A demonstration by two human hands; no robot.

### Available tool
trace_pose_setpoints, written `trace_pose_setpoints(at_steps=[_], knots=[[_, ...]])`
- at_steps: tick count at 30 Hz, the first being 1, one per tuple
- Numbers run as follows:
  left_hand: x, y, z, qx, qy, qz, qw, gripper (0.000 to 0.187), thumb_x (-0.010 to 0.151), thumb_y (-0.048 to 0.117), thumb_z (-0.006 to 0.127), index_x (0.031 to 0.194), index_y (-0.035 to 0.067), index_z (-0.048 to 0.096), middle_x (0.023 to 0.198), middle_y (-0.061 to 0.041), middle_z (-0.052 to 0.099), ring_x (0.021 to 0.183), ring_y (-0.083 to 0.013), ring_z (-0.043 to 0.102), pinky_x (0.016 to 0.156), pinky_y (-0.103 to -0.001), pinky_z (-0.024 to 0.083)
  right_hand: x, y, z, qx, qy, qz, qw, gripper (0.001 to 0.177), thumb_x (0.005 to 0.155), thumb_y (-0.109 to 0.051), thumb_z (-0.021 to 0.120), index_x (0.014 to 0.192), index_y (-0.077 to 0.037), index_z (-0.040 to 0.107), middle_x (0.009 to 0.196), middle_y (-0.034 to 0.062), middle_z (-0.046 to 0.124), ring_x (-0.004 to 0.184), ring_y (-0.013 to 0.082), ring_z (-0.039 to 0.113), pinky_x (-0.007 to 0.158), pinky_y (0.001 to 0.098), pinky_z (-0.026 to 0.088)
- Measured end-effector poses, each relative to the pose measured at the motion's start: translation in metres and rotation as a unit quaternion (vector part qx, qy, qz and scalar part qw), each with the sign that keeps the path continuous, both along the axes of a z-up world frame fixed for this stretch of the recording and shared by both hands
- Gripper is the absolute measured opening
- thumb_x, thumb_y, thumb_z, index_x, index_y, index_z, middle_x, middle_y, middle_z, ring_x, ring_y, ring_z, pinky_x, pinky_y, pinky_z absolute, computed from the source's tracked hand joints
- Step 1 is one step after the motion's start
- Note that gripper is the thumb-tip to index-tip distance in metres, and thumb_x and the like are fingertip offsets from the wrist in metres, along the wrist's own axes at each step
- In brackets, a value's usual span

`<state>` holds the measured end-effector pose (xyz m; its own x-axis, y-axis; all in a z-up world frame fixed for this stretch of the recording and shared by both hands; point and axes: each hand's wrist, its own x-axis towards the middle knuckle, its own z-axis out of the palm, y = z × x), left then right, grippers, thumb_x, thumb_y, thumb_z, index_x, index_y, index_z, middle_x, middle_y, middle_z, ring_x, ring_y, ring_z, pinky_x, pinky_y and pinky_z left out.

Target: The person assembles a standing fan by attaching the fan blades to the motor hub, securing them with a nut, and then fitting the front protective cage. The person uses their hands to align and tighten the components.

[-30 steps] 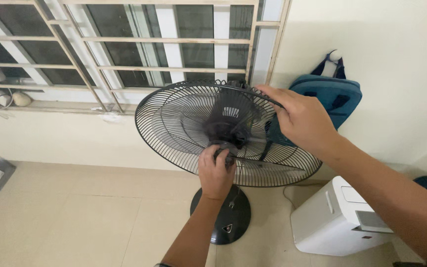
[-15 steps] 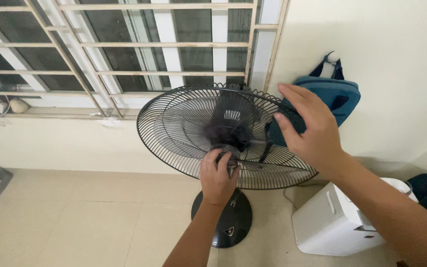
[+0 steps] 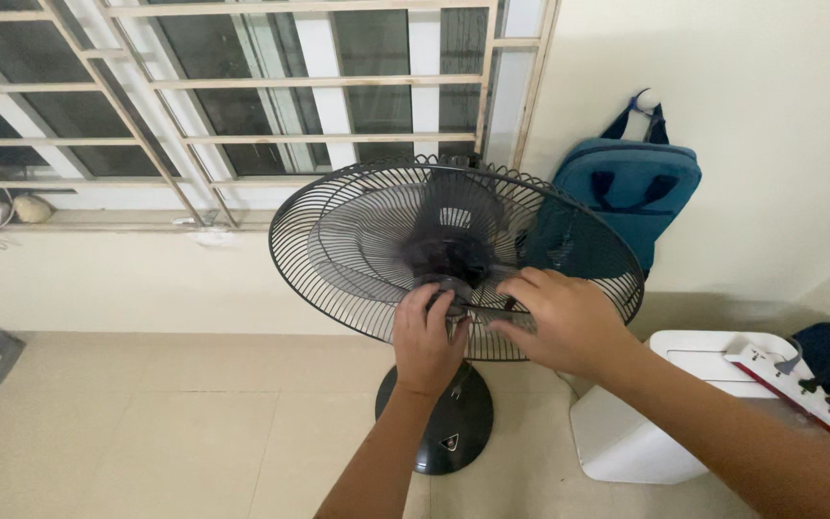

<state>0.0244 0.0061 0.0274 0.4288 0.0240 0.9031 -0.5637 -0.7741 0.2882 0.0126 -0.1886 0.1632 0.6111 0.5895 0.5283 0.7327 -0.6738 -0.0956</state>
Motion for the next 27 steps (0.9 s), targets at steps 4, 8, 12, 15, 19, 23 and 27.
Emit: trace_pose_setpoints(at_steps=[4,8,12,15,19,23,27], knots=[[-0.002,0.002,0.002,0.001,0.004,-0.012,1.0,0.056,0.074,0.012,0.087,0.122,0.005,0.058,0.129,-0.015,0.056,0.121,-0.0389,0.056,0.103,-0.05,0.047,0.014,-0.003,-0.022,-0.043,0.02,-0.046,0.998,0.03,0.077,-0.033,0.078,0.099,-0.013,0.074,0.088,0.0089,0.072,0.075,0.032,0.07,0.063,0.0417,0.055],[-0.006,0.005,0.007,0.015,0.009,-0.01,1.0,0.054,0.074,0.011,0.086,0.121,0.005,0.059,0.13,-0.015,0.057,0.122,-0.038,0.057,0.104,-0.049,0.048,0.019,-0.007,-0.038,-0.046,0.01,-0.048,0.998,0.018,0.084,-0.03,0.074,0.093,-0.014,0.075,0.082,0.0082,0.073,0.071,0.0296,0.07,0.061,0.0409,0.055],[-0.011,0.008,0.012,-0.001,0.001,0.001,1.0,0.053,0.074,0.014,0.088,0.118,0.006,0.06,0.127,-0.016,0.06,0.117,-0.0388,0.059,0.099,-0.049,0.049,0.019,-0.01,-0.04,-0.057,0.014,-0.046,0.997,0.018,0.086,-0.03,0.072,0.091,-0.013,0.076,0.081,0.0089,0.073,0.069,0.03,0.07,0.059,0.0417,0.054],[-0.016,0.011,0.016,-0.037,0.003,0.019,0.999,0.051,0.076,0.017,0.09,0.117,0.007,0.06,0.124,-0.015,0.061,0.112,-0.0376,0.062,0.094,-0.047,0.051,0.017,-0.011,-0.037,-0.05,0.02,-0.044,0.998,0.018,0.086,-0.03,0.071,0.089,-0.013,0.077,0.083,0.0087,0.073,0.069,0.0303,0.07,0.06,0.0413,0.055],[-0.023,0.018,0.028,-0.053,0.016,0.002,0.998,0.055,0.074,0.02,0.09,0.117,0.005,0.059,0.122,-0.017,0.061,0.109,-0.0392,0.062,0.091,-0.047,0.052,0.016,-0.007,-0.029,-0.061,0.052,-0.07,0.994,0.018,0.087,-0.03,0.071,0.089,-0.014,0.078,0.084,0.0072,0.074,0.069,0.0321,0.07,0.058,0.0426,0.054],[-0.029,0.019,0.031,-0.06,0.014,-0.012,0.998,0.052,0.077,0.019,0.09,0.117,0.004,0.059,0.12,-0.017,0.062,0.109,-0.0378,0.063,0.09,-0.045,0.054,0.012,-0.006,-0.027,-0.042,0.052,-0.068,0.995,0.019,0.087,-0.03,0.073,0.091,-0.012,0.078,0.084,0.0067,0.075,0.071,0.0311,0.071,0.06,0.0422,0.055],[-0.033,0.026,0.034,-0.057,0.025,-0.023,0.998,0.049,0.077,0.018,0.088,0.114,0.004,0.059,0.118,-0.017,0.062,0.109,-0.0374,0.064,0.089,-0.044,0.055,0.012,-0.003,-0.023,-0.04,0.038,-0.083,0.995,0.021,0.085,-0.032,0.075,0.091,-0.013,0.079,0.083,0.0076,0.075,0.07,0.0313,0.071,0.06,0.042,0.055]])
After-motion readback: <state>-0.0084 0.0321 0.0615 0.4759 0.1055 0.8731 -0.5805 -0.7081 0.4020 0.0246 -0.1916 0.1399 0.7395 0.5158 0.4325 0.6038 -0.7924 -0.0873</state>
